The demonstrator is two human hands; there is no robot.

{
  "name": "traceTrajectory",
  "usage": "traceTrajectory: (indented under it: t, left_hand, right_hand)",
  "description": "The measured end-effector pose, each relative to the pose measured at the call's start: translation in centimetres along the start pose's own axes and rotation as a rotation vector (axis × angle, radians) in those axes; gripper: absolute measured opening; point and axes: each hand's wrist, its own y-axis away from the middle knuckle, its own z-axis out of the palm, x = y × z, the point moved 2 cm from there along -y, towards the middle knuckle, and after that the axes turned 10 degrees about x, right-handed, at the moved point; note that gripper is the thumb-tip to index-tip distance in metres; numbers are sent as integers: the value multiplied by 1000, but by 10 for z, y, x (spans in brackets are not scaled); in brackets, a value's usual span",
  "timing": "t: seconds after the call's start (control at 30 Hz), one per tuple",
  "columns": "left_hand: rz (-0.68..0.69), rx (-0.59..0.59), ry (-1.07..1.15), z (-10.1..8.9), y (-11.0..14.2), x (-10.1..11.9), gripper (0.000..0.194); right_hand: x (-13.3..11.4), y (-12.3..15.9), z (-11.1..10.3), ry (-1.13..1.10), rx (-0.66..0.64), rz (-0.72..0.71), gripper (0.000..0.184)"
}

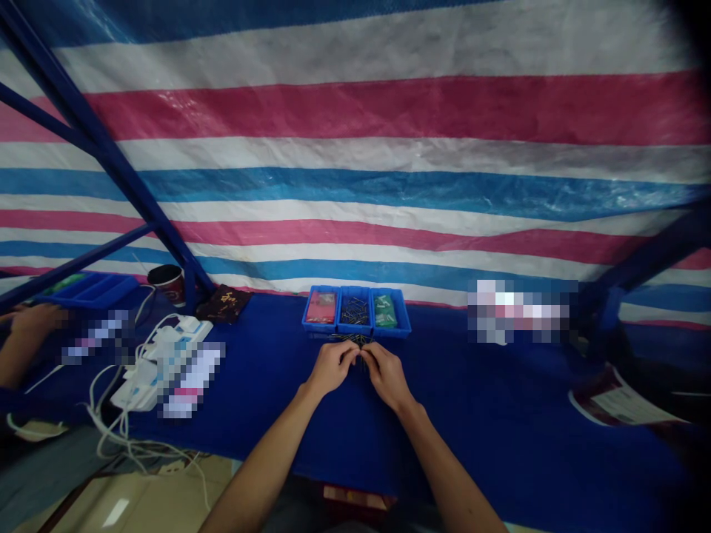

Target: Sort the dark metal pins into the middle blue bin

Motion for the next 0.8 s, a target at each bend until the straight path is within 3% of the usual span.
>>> traceTrajectory:
  t: [0.8]
  left_hand:
    - [-1, 0, 7, 1, -1, -1, 32]
  right_hand:
    - [-1, -1, -2, -7, 7, 8, 25]
